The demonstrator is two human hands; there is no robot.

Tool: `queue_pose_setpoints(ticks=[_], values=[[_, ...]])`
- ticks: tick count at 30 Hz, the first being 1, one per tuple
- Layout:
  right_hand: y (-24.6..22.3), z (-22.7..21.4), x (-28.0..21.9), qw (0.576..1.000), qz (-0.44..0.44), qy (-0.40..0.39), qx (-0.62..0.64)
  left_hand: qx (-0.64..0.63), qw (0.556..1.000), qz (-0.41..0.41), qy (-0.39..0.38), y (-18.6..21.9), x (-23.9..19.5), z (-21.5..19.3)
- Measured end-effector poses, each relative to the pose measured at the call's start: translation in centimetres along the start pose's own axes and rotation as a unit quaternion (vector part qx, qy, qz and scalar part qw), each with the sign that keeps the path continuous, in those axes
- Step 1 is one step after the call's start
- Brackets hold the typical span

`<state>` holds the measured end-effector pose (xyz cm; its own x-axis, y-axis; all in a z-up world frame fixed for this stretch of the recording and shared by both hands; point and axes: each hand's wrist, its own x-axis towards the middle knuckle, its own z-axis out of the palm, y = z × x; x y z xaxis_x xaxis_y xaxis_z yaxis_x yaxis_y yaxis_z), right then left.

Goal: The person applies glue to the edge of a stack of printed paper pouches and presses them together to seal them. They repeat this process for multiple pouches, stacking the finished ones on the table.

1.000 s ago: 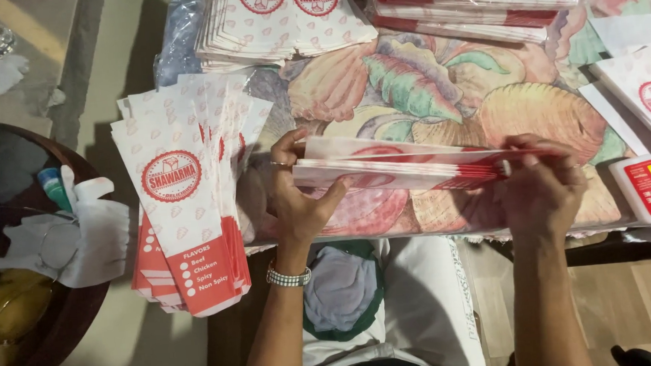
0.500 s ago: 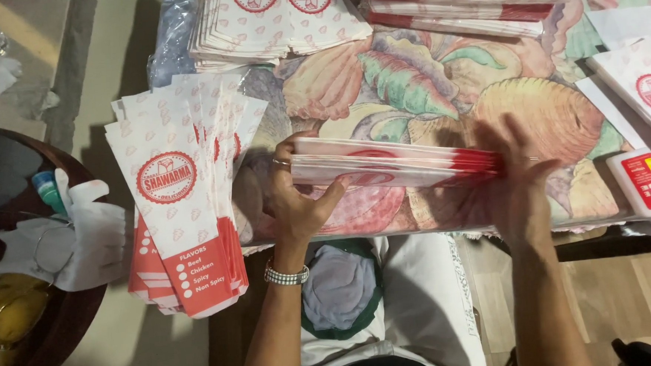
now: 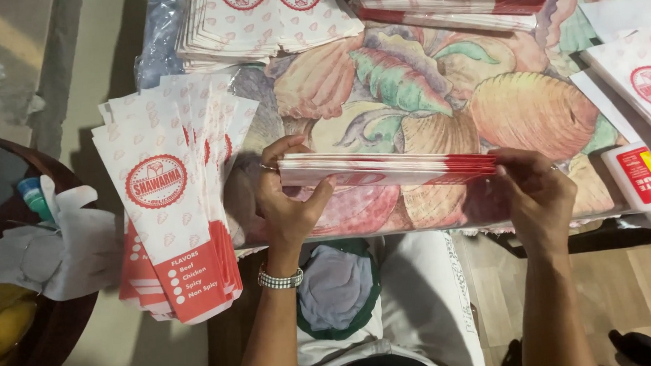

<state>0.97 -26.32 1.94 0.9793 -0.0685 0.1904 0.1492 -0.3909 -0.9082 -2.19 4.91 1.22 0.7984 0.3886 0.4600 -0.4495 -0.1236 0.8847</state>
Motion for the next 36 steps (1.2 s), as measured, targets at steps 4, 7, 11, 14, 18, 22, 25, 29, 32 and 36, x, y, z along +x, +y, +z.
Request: queue_pose_setpoints(ticks=[4, 7, 11, 14, 18, 22, 25, 29, 32, 36], values=[[-1.2, 0.5, 0.4, 0.999, 0.025, 0.002, -0.021, 0.045, 0.999, 0.020, 0.006, 0.0, 0.2, -0.1], [0.0, 0.6, 0.4, 1.000, 0.012, 0.008, 0.012, 0.029, 0.999, 0.019, 0.009, -0.4, 0.0, -0.1], [0.3, 0.3, 0.0, 0.998, 0.002, -0.036, 0.043, 0.022, 1.000, 0.001, 0.017, -0.5, -0.1, -0.2], [-0.6, 0.7, -0.5, 0.992, -0.113, -0.057, 0.020, -0.003, 1.000, 0.013, 0.005, -0.5, 0.0, -0.1], [0.8, 0.5, -1.2, 0.996, -0.077, 0.025, 0.034, 0.020, 0.999, 0.025, 0.005, -0.4, 0.0, -0.1], [1.2, 0.5, -1.0, 0.996, -0.049, 0.046, -0.062, 0.043, 0.998, 0.037, -0.001, -0.1, 0.2, 0.0], [0.8, 0.7, -0.8, 0.998, -0.055, 0.039, -0.013, -0.004, 1.000, 0.008, 0.000, -0.3, -0.1, -0.2], [1.1, 0.8, -0.5, 0.998, -0.028, 0.052, -0.030, 0.070, 0.994, 0.087, 0.009, -0.3, 0.3, -0.5], [-0.3, 1.2, -0.8, 0.999, -0.016, 0.043, 0.014, 0.052, 0.997, 0.057, 0.005, -0.8, 0.0, -0.5], [-1.5, 2.1, -0.8, 0.968, -0.013, -0.066, 0.243, 0.012, 0.999, 0.031, 0.012, -1.2, -0.4, -0.3]])
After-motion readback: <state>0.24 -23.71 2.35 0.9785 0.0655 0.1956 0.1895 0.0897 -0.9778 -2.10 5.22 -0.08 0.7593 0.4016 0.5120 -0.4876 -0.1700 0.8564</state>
